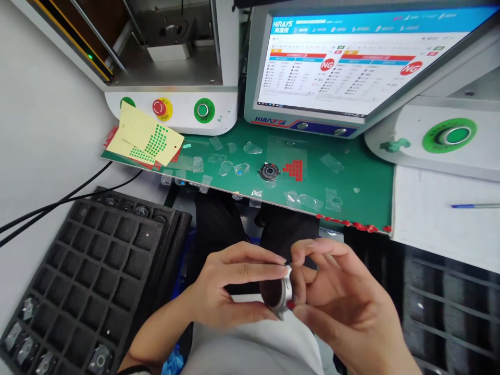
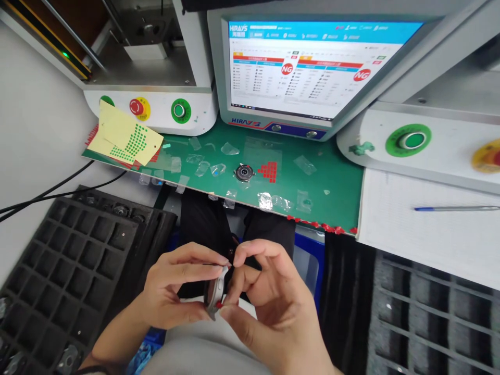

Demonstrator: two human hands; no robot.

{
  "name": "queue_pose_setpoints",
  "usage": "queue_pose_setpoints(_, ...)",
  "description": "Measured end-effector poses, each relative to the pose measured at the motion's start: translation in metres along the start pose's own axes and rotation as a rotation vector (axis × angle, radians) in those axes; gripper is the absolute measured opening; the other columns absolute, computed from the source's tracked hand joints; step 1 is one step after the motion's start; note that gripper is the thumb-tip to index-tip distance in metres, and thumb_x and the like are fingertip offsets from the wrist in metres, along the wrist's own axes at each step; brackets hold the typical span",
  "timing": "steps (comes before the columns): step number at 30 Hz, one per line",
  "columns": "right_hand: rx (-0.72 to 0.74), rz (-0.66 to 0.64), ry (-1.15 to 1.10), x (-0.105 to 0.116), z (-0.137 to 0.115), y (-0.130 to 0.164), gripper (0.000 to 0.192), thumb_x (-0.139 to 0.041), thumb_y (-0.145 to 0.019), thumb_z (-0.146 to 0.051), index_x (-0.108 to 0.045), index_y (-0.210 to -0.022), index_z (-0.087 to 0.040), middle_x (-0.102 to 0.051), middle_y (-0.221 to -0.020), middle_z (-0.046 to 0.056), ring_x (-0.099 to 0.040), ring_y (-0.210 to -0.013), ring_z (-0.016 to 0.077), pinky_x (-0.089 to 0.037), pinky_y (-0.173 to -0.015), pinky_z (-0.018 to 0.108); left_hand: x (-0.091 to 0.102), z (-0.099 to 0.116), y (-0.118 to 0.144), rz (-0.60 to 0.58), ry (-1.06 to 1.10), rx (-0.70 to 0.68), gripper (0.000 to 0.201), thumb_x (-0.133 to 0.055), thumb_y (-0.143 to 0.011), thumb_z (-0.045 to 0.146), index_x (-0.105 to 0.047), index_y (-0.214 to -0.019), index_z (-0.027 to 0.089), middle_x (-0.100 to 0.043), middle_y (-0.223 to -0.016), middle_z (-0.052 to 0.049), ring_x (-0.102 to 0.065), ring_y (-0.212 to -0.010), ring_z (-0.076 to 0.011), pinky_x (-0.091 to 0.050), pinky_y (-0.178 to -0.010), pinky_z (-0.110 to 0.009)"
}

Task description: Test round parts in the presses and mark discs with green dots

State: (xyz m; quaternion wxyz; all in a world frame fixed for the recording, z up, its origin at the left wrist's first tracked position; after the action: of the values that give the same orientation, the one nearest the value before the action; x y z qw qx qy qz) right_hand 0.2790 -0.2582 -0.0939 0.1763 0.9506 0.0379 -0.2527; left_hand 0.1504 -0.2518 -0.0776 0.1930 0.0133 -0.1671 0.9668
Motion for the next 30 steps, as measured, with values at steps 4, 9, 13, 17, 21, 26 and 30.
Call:
queue_pose_setpoints(4,-0.022,-0.016,-0.001,-0.002,0.001,0.001,0.04,-0.083,-0.074,-0.027,-0.06,-0.107,-0.033,-0.051,-0.097,-0.002,-0.057,-0.064,0.0065,-0.056,-0.063,0.021,0.0,0.001,-0.001,-0.004,-0.014,-0.008,0.05,-0.071,-0.087,0.034,-0.059,-0.134,0.025,-0.067,-0.115,-0.014,-0.068,-0.101,-0.0194,-0.058,-0.084,-0.027)
queue_pose_setpoints(9,-0.012,-0.004,0.031,-0.001,0.001,0.001,0.037,-0.082,-0.076,-0.029,-0.061,-0.105,-0.03,-0.051,-0.098,-0.001,-0.056,-0.063,0.0064,-0.055,-0.062,0.022,0.001,0.004,-0.001,-0.012,-0.058,-0.029,0.049,-0.069,-0.088,0.034,-0.059,-0.135,0.025,-0.069,-0.114,-0.014,-0.068,-0.101,-0.02,-0.058,-0.086,-0.03)
queue_pose_setpoints(13,-0.037,-0.025,0.025,0.0,0.002,0.001,0.036,-0.082,-0.075,-0.025,-0.062,-0.104,-0.031,-0.052,-0.098,-0.001,-0.055,-0.064,0.0065,-0.053,-0.061,0.021,0.001,0.005,-0.002,-0.03,-0.065,-0.03,0.049,-0.069,-0.088,0.031,-0.058,-0.135,0.025,-0.069,-0.116,-0.014,-0.068,-0.101,-0.0215,-0.059,-0.084,-0.031)
queue_pose_setpoints(17,-0.135,-0.041,-0.024,0.007,0.011,-0.001,0.036,-0.083,-0.073,-0.02,-0.063,-0.101,-0.031,-0.056,-0.092,-0.002,-0.056,-0.064,0.0072,-0.052,-0.061,0.02,0.001,0.006,-0.001,-0.049,-0.071,-0.044,0.05,-0.069,-0.088,0.029,-0.057,-0.137,0.026,-0.069,-0.116,-0.014,-0.068,-0.101,-0.021,-0.059,-0.084,-0.03)
queue_pose_setpoints(21,-0.242,-0.061,-0.116,0.009,0.029,-0.003,0.046,-0.088,-0.065,-0.02,-0.061,-0.102,-0.029,-0.058,-0.09,-0.001,-0.054,-0.062,0.0087,-0.05,-0.054,0.021,0.003,0.006,-0.001,-0.048,-0.088,-0.07,0.053,-0.069,-0.088,0.029,-0.054,-0.138,0.028,-0.069,-0.114,-0.013,-0.068,-0.098,-0.0202,-0.059,-0.084,-0.031)
queue_pose_setpoints(26,-0.235,0.015,-0.168,0.006,0.046,-0.009,0.062,-0.095,-0.052,-0.034,-0.06,-0.103,-0.03,-0.055,-0.094,-0.003,-0.053,-0.069,0.0089,-0.048,-0.056,0.019,0.005,-0.006,0.0,-0.01,0.083,0.008,0.059,-0.079,-0.079,0.027,-0.059,-0.133,0.036,-0.067,-0.114,-0.009,-0.067,-0.093,-0.0184,-0.058,-0.08,-0.029)
queue_pose_setpoints(30,-0.067,0.015,-0.129,0.01,0.038,-0.013,0.058,-0.085,-0.064,-0.05,-0.06,-0.111,-0.029,-0.06,-0.106,0.003,-0.059,-0.083,0.0149,-0.053,-0.066,0.024,-0.009,-0.029,0.002,0.026,0.533,0.282,0.044,-0.071,-0.086,0.035,-0.065,-0.128,0.029,-0.068,-0.115,-0.011,-0.069,-0.092,-0.0192,-0.059,-0.079,-0.03)
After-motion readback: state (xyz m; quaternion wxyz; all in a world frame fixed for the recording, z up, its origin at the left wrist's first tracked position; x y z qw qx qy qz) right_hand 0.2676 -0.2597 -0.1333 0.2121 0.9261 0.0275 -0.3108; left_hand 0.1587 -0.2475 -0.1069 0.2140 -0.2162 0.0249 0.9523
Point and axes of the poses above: each hand's wrist, its own y-axis away from the middle knuckle, its own x-axis out of the back of the hand, z = x × y, the point moved 8 cm from there along -y, towards the middle knuckle
